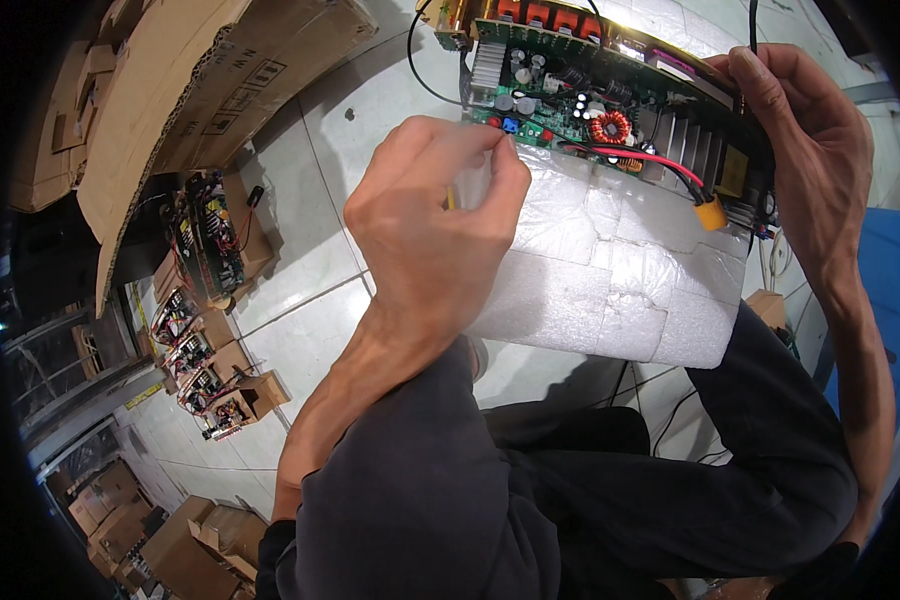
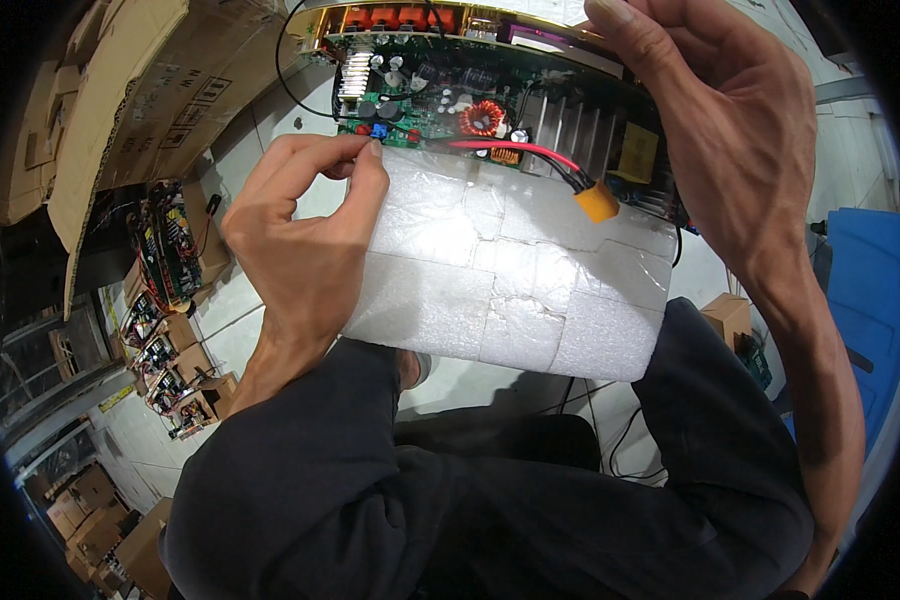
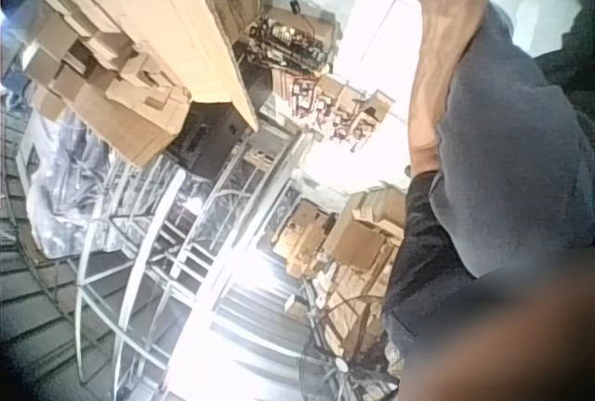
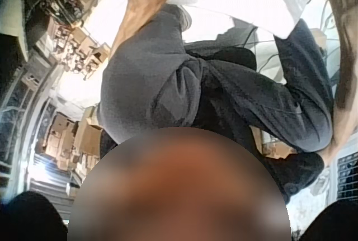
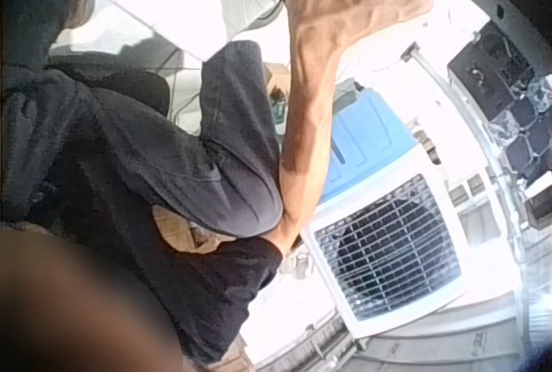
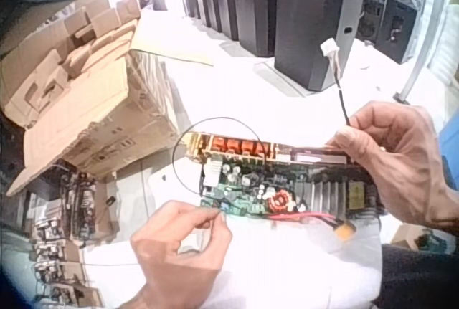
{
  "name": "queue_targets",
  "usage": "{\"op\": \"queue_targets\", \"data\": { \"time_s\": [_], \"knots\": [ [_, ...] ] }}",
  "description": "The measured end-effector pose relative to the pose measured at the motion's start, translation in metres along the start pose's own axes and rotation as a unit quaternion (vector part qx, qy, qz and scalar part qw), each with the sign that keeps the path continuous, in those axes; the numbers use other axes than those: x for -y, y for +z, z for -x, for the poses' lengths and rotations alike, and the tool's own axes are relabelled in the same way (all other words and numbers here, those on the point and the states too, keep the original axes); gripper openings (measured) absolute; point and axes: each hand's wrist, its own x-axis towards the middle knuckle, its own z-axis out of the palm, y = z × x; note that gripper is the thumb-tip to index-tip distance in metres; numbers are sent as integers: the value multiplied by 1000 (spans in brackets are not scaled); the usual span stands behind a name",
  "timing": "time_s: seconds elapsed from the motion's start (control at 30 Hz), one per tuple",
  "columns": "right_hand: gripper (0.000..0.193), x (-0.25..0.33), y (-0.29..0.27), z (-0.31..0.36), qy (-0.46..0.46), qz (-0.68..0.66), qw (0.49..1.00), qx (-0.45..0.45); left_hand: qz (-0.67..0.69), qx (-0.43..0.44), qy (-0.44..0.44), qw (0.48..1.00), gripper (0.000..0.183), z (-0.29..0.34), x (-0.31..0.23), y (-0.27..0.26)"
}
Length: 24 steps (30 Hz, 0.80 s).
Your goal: The person sits on the floor and uses a heat gun to apply heat to a circuit board, then strips and twists wires by hand, and finally connects a wire to the board.
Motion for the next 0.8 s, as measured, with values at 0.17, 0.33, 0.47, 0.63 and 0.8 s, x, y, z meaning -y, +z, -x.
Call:
{"op": "queue_targets", "data": {
  "time_s": [0.17,0.33,0.47,0.63,0.8],
  "knots": [
    [34,-14,-5,-3,68,36,997,10,1,-11,0,1000,6,1,3,1],
    [34,-13,-5,-2,69,47,996,9,-22,-8,27,999,6,-1,4,3],
    [34,-9,-3,-1,38,16,999,0,-34,2,29,999,5,-3,3,3],
    [34,-12,-3,-2,45,27,999,4,-28,-10,32,999,6,-2,4,3],
    [32,-18,-6,-2,44,50,998,7,-23,-6,30,999,7,-2,5,2]
  ]
}}
